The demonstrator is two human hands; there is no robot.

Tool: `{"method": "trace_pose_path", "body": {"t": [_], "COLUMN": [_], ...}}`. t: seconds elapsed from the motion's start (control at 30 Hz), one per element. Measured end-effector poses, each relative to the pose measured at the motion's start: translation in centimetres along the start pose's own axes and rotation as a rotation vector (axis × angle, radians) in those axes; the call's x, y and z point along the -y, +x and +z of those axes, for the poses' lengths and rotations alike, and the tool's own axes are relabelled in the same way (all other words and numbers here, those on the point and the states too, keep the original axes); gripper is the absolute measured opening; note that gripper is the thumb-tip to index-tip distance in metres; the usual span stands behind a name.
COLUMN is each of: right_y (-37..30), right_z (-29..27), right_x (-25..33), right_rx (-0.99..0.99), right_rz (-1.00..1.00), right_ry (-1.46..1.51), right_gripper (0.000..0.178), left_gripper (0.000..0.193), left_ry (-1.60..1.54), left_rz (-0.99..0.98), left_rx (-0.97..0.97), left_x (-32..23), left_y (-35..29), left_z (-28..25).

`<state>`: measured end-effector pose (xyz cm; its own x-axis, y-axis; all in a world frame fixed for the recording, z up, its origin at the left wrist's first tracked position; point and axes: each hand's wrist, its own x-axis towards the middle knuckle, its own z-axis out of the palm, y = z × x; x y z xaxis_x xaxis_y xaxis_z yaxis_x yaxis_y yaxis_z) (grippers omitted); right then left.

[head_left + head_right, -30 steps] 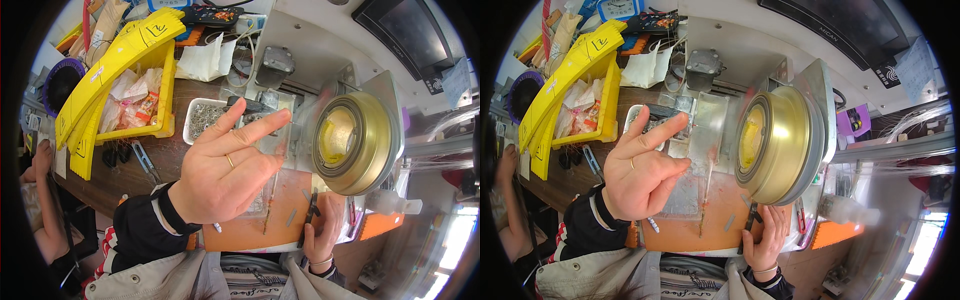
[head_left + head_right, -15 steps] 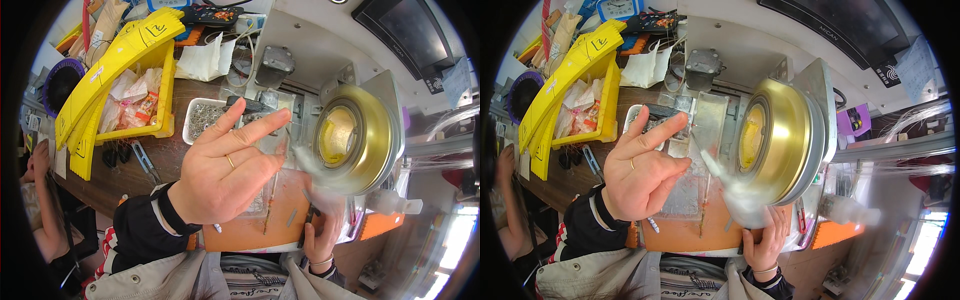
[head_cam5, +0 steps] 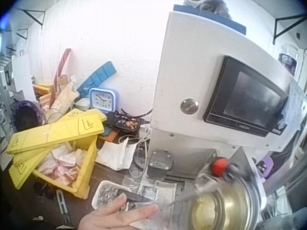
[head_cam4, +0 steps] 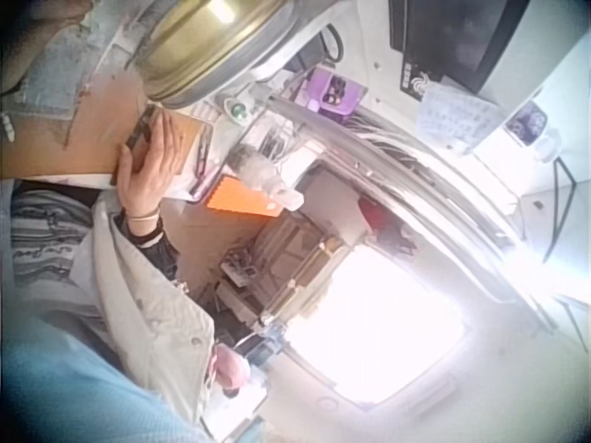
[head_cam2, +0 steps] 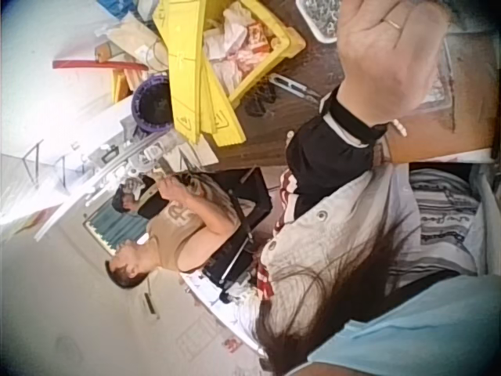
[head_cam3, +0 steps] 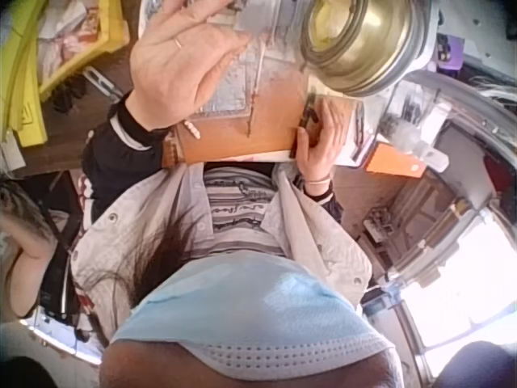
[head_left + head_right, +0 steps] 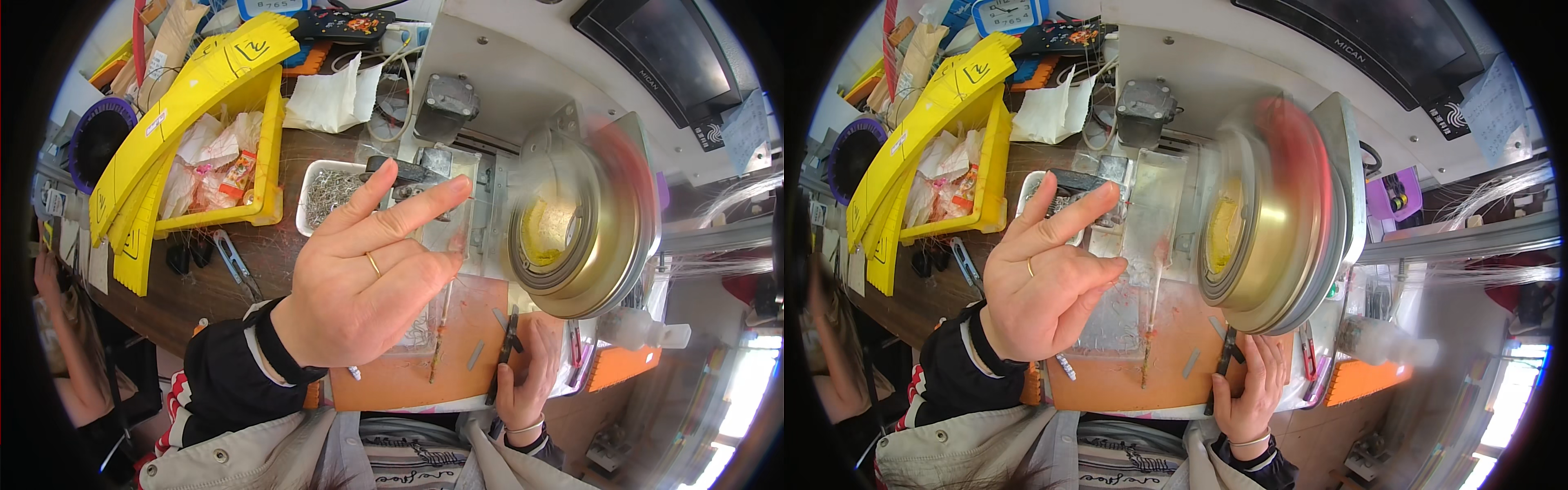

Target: The person applies glue to a wire, trims it with a blade, and uses a machine to wind thread around the component. They then measure the wire against a vertical ruler and secure it onto an orange foam board, repeating the process.

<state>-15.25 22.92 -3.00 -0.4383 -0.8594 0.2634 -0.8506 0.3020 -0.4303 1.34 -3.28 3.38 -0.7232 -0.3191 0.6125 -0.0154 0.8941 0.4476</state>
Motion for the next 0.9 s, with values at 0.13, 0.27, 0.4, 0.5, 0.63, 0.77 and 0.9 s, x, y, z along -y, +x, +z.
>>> {"method": "trace_pose_path", "body": {"t": [0.13,0.27,0.4,0.5,0.63,0.77,0.9], "right_y": [0.0,0.0,-0.3,-0.4,-0.3,4.2,5.5], "right_z": [0.0,-0.1,0.0,-0.3,-3.5,-7.8,-7.2], "right_x": [0.0,-0.2,-0.3,0.2,2.4,8.3,16.4], "right_rx": [0.005,-0.022,-0.075,-0.13,-0.097,0.547,0.702], "right_rz": [0.003,0.013,-0.009,-0.052,-0.092,-0.412,-0.519], "right_ry": [-0.009,0.028,0.036,0.089,0.381,1.345,1.842], "right_gripper": [0.067,0.064,0.058,0.048,0.029,0.021,0.027], "left_gripper": [0.011,0.014,0.015,0.014,0.012,0.011,0.01], "left_ry": [0.002,0.035,0.037,0.008,0.022,0.09,0.108], "left_rz": [0.009,0.021,0.02,0.021,0.022,0.029,0.09], "left_rx": [-0.011,-0.001,-0.042,-0.068,-0.091,-0.108,-0.17], "left_x": [0.2,0.4,0.0,-0.1,0.1,-0.3,-0.9], "left_y": [-0.1,0.0,0.1,-0.1,-0.4,-0.1,0.7], "left_z": [0.1,0.2,0.3,0.0,0.9,1.3,1.1]}}
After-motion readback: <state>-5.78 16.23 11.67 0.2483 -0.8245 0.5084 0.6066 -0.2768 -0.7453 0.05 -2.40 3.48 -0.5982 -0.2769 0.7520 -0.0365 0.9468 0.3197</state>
